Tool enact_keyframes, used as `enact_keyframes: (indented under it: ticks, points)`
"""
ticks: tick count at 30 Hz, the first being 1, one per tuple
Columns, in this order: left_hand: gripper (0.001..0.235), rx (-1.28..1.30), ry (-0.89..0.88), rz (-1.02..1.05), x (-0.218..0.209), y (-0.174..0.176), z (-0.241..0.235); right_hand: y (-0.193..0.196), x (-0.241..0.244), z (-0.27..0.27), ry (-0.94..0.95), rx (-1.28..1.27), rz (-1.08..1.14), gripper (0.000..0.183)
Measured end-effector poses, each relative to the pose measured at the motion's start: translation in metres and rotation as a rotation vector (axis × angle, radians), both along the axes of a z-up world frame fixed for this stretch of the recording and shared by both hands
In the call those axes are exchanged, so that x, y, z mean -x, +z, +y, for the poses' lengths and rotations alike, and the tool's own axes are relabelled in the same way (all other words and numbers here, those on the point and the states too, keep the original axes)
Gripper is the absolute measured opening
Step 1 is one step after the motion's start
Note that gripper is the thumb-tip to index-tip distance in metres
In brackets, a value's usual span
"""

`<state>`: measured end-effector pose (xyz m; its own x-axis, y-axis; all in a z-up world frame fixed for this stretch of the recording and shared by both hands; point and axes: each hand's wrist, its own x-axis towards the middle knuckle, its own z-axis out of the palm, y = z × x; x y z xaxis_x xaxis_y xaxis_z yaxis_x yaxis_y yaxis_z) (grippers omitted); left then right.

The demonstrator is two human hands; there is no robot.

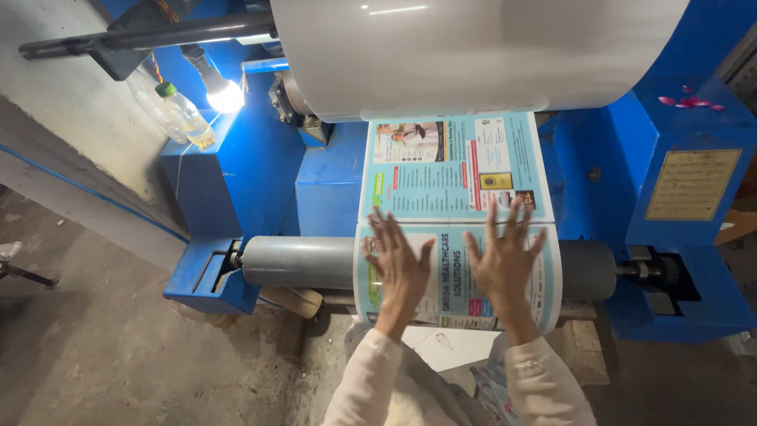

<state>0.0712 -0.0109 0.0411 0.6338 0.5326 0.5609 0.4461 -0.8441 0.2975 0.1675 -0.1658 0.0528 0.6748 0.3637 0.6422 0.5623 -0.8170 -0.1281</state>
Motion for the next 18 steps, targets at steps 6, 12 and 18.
enact_keyframes:
  ticks: [6, 12, 18]
  points:
    - [0.086, -0.046, -0.084, -0.029, 0.022, -0.004, -0.029, -0.009, 0.044, -0.005, 0.091, -0.106, 0.000, 0.065]
    - [0.082, -0.095, -0.079, -0.060, 0.043, -0.025, -0.039, -0.027, 0.068, -0.020, 0.149, -0.148, 0.018, 0.065]
    - [0.089, -0.054, -0.142, -0.016, 0.068, -0.059, -0.046, -0.055, 0.089, -0.036, 0.185, -0.163, 0.049, 0.066]
